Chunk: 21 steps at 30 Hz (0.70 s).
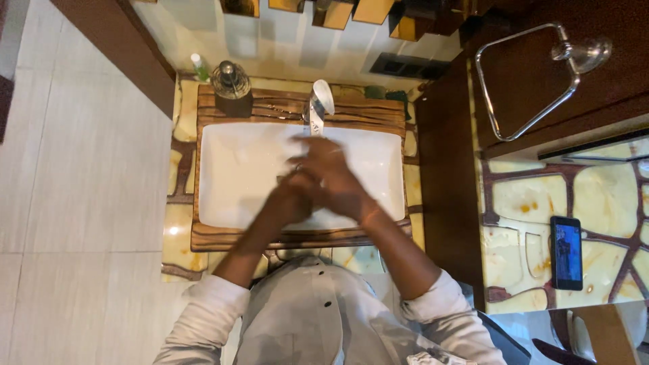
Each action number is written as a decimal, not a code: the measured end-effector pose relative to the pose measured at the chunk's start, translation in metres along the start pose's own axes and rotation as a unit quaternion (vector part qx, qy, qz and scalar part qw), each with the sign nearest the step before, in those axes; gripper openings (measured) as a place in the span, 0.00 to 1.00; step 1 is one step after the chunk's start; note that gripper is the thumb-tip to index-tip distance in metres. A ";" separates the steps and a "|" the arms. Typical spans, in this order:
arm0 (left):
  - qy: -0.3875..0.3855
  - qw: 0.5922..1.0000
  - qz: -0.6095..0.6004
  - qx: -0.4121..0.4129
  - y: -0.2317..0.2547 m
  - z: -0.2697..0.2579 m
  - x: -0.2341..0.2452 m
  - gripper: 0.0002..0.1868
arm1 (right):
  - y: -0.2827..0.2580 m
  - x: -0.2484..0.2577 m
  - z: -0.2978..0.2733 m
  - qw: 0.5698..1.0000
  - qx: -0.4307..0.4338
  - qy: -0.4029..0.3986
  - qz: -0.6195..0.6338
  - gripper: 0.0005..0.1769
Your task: Cleaning a bathroom sink faucet using a green cloth.
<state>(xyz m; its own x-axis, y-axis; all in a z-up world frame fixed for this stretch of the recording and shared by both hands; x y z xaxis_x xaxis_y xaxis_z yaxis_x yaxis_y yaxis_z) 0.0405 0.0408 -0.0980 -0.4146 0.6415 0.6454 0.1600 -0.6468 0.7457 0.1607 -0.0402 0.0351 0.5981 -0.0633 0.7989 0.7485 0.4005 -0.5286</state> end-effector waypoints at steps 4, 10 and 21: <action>-0.032 0.999 0.005 -0.001 -0.006 0.014 -0.015 0.10 | 0.000 -0.052 0.012 0.998 -0.016 -0.054 -0.004 0.13; -0.071 0.997 0.010 0.009 -0.004 0.010 -0.033 0.09 | 0.020 -0.101 0.017 0.982 -0.040 -0.185 0.002 0.18; -0.127 0.990 0.000 0.057 -0.005 -0.020 -0.070 0.08 | 0.049 -0.129 0.011 0.892 -0.075 -0.445 0.028 0.32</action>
<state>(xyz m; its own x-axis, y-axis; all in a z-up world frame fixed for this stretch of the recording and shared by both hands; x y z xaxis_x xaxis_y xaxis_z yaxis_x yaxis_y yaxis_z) 0.0511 -0.0091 -0.1501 -0.1779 0.7344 0.6550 0.2653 -0.6052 0.7506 0.1175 -0.0020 -0.0905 0.2211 0.7306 0.6461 0.7947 0.2491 -0.5536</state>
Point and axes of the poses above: each hand's wrist, its own z-axis towards the middle knuckle, its own x-axis out of the back of the hand, y = z × x, the point moved 3 cm from there along z, towards the middle knuckle, and after that the axes turned 12 degrees about -y, right-handed, at the moved point
